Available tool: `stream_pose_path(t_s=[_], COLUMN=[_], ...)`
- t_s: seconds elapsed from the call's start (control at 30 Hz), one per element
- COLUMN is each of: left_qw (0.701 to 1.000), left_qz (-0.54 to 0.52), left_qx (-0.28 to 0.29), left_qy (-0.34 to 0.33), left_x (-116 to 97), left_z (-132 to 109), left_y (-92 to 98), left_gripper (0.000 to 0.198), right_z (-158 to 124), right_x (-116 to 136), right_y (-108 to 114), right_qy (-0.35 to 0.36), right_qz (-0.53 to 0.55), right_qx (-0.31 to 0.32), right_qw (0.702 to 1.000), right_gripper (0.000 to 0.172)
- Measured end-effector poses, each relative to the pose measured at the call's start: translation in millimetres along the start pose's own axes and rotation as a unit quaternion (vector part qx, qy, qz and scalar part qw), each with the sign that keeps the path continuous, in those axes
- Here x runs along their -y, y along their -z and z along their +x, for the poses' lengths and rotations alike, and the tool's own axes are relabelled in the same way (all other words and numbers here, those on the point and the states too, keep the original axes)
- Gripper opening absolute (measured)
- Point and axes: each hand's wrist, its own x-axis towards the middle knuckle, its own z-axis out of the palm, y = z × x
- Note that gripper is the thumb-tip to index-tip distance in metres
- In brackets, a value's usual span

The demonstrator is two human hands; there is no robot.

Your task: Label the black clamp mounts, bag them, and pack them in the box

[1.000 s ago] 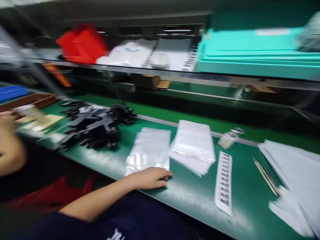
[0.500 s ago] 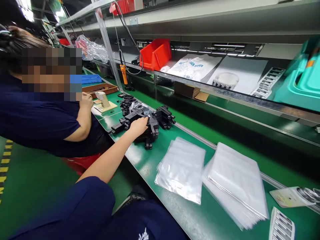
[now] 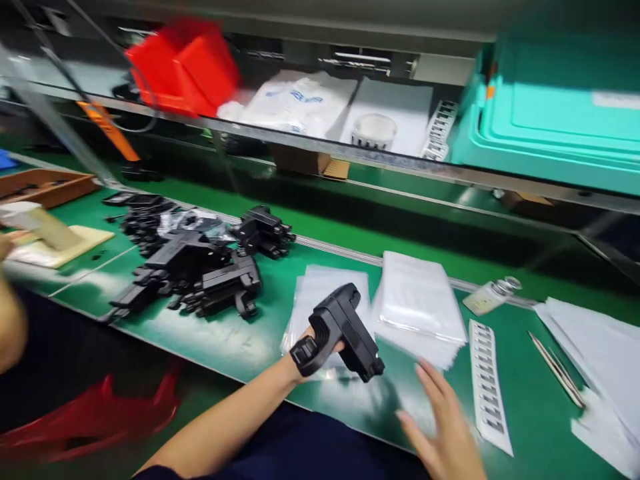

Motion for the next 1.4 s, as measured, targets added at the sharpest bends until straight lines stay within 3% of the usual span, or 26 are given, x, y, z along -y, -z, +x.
stream_pose_path(t_s=[0.1,0.2,0.3,0.4,0.47,0.5,0.57,0.63,0.7,0.73,0.77,0.83,0.93,1.0,1.07,1.2,1.3,1.4], left_qw=[0.993,0.979,0.951,0.966,0.983,0.987,0.99,0.984,0.973,0.969,0.968,0.975,0.987,0.983,0.983,0.96,0.903,0.87], left_qz=[-0.031,-0.076,-0.144,-0.084,-0.009,0.023,0.08,0.143,0.191,0.206,0.211,0.184,0.065,0.004,0.013,0.201,0.324,0.358], left_qx=[0.09,0.138,0.183,0.17,0.126,0.107,0.086,0.099,0.125,0.135,0.137,0.123,0.098,0.107,0.132,0.193,0.237,0.267], left_qy=[0.064,0.128,0.205,0.178,0.135,0.115,0.079,0.048,0.026,0.02,0.018,0.031,0.11,0.146,0.13,-0.013,-0.154,-0.208], left_x=[6,-8,-23,-25,-22,-20,-19,-22,-27,-28,-28,-26,-21,-20,-22,-29,-32,-34], left_z=[-5,-3,2,4,4,3,1,-2,-4,-4,-4,-2,3,5,5,0,-3,-4], left_y=[-25.5,-17.4,-3.7,-6.8,-15.1,-18.9,-23.4,-23.9,-23.3,-23.6,-24.6,-28.7,-36.0,-37.6,-35.4,-25.6,-20.5,-18.1], left_gripper=[0.047,0.04,0.052,0.059,0.06,0.062,0.065,0.065,0.064,0.065,0.065,0.065,0.063,0.064,0.068,0.082,0.054,0.038], right_z=[4,11,10,5,2,-1,-5,-9,-12,-13,-13,-15,-18,-20,-23,-27,-27,-25], right_x=[7,2,-6,-14,-21,-25,-34,-42,-47,-48,-49,-47,-45,-46,-50,-60,-64,-62], right_y=[-20,-26,-16,-5,-4,-5,-9,-17,-23,-24,-25,-22,-11,-6,-4,-10,-16,-20], right_qy=[-0.059,-0.083,-0.036,0.02,-0.015,-0.068,-0.219,-0.358,-0.426,-0.432,-0.426,-0.375,-0.199,-0.085,-0.051,-0.12,-0.125,-0.099], right_qz=[0.007,0.036,0.012,-0.012,0.035,0.08,0.201,0.33,0.423,0.444,0.446,0.389,0.222,0.14,0.098,0.107,0.118,0.098], right_qx=[0.079,0.127,0.123,0.115,0.093,0.069,0.034,0.039,0.062,0.065,0.058,0.032,-0.004,-0.016,-0.032,-0.06,-0.075,-0.089], right_qw=[0.995,0.988,0.992,0.993,0.995,0.992,0.954,0.873,0.798,0.782,0.785,0.841,0.954,0.986,0.993,0.985,0.982,0.986], right_gripper=[0.075,0.076,0.066,0.055,0.05,0.049,0.053,0.06,0.057,0.054,0.049,0.041,0.025,0.021,0.023,0.028,0.029,0.03])
